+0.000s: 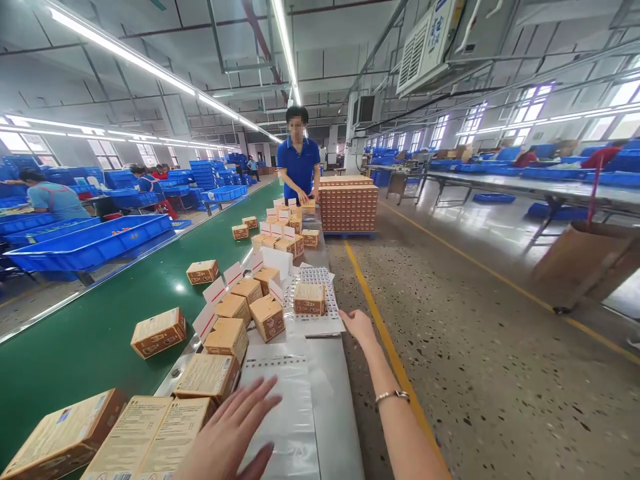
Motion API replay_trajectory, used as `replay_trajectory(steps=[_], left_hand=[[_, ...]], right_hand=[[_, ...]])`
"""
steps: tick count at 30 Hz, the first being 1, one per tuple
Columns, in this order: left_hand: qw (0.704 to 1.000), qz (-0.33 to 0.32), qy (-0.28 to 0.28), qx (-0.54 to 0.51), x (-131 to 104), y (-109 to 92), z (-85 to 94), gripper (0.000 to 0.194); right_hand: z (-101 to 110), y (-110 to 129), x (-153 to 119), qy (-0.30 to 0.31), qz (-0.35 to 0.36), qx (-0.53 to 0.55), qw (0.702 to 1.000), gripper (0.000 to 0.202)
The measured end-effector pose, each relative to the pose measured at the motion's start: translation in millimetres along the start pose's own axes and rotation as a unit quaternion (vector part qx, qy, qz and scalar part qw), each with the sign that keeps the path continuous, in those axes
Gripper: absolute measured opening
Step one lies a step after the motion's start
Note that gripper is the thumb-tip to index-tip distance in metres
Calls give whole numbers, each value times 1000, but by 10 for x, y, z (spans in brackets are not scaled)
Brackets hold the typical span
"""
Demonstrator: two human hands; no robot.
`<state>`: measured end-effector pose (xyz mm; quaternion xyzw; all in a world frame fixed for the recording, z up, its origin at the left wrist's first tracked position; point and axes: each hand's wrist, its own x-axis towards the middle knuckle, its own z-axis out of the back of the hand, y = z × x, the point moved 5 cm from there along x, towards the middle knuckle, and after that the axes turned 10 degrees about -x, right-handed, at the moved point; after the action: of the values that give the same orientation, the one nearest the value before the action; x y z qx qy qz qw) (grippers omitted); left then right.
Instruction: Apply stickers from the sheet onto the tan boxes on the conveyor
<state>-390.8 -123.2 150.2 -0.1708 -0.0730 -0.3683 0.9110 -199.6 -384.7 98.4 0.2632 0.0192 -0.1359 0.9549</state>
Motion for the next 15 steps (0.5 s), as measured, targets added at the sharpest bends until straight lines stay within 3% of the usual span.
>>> replay_trajectory(steps=[2,4,7,11,15], left_hand=[[994,69,76,35,667,107,93,57],[993,80,71,48,1288,206,195,59],[990,97,71,70,1976,433,137,52],[984,121,105,77,2453,693,-168,41],[976,140,149,79,2636,807,-363,38]], right_hand=[[-70,2,181,30,-18,-8,999,31],[-134,33,268,49,-20,-17,998,31],[-161,91,293,55,-13,-44,997,30],[-80,174,243,35,5,-104,994,30],[8,295,153,14,31,-168,985,29]])
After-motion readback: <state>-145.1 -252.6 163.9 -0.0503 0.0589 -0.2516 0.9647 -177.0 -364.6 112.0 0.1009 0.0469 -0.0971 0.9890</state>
